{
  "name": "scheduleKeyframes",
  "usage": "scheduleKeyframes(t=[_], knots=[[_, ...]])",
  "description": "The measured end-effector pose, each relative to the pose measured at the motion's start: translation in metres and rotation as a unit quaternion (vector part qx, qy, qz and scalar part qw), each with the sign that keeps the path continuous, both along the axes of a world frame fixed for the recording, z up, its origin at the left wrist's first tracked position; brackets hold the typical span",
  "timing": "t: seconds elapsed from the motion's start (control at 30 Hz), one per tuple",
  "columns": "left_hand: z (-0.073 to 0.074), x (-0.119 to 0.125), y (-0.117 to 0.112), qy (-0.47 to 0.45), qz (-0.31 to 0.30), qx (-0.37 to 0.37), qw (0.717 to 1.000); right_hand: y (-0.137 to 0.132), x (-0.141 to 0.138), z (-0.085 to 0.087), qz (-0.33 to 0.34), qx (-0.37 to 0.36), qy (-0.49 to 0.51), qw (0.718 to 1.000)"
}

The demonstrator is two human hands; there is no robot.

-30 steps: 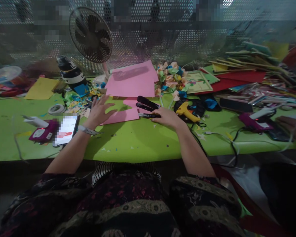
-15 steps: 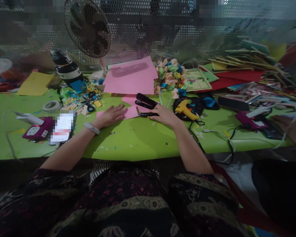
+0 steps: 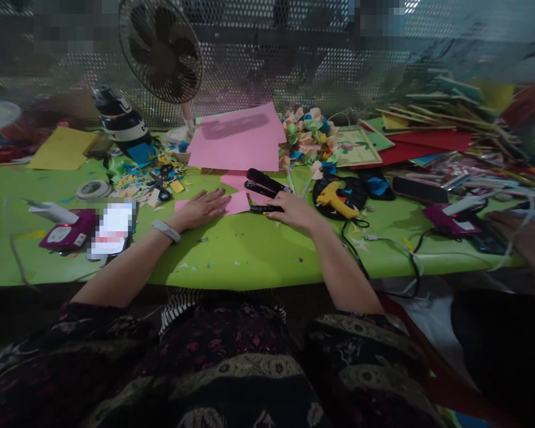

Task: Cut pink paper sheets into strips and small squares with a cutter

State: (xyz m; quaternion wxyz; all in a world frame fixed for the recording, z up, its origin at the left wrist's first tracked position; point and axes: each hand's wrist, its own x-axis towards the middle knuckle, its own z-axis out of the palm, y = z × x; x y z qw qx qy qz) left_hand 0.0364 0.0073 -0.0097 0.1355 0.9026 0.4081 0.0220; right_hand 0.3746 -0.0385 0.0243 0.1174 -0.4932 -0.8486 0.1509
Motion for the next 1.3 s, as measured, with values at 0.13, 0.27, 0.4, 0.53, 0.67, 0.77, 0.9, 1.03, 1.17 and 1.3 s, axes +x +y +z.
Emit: scheduleKeyframes(t=[0.13,0.27,0.4,0.53,0.67,0.77,0.9,1.03,1.17,1.3], knots=[[-0.002,-0.001,0.002,-0.007,-0.002,0.006,1.000,-0.002,-0.002,0.002,0.027,-0.005,0.021,0.999],[-0.005,-0.003,0.003,-0.018,-0.005,0.006,1.000,-0.001,0.000,0.002,0.026,-0.016,0.019,0.999],[-0.004,-0.002,0.002,-0.010,-0.001,0.006,1.000,-0.003,-0.009,0.001,0.020,-0.004,0.010,1.000],[-0.002,0.000,0.001,-0.001,-0.001,0.008,1.000,-0.006,-0.014,0.001,0.029,-0.006,0.007,1.000],[-0.003,0.000,0.000,-0.005,-0.001,0.011,1.000,-0.006,-0.015,-0.004,0.030,0.008,0.007,0.999],[-0.004,-0.001,0.000,-0.007,0.000,0.017,1.000,-0.006,-0.019,-0.007,0.025,0.018,0.002,1.000],[-0.003,0.001,0.000,-0.003,-0.001,0.016,1.000,-0.008,-0.023,-0.008,0.040,0.007,0.005,0.999],[-0.001,0.004,-0.002,0.004,0.003,0.015,1.000,-0.010,-0.030,-0.009,0.020,0.023,0.000,1.000],[0.000,0.003,-0.003,0.004,0.007,0.014,1.000,-0.013,-0.036,-0.010,0.023,0.025,-0.004,0.999],[-0.002,0.004,-0.003,0.000,0.004,0.010,1.000,-0.015,-0.037,-0.010,0.032,0.022,0.000,0.999]])
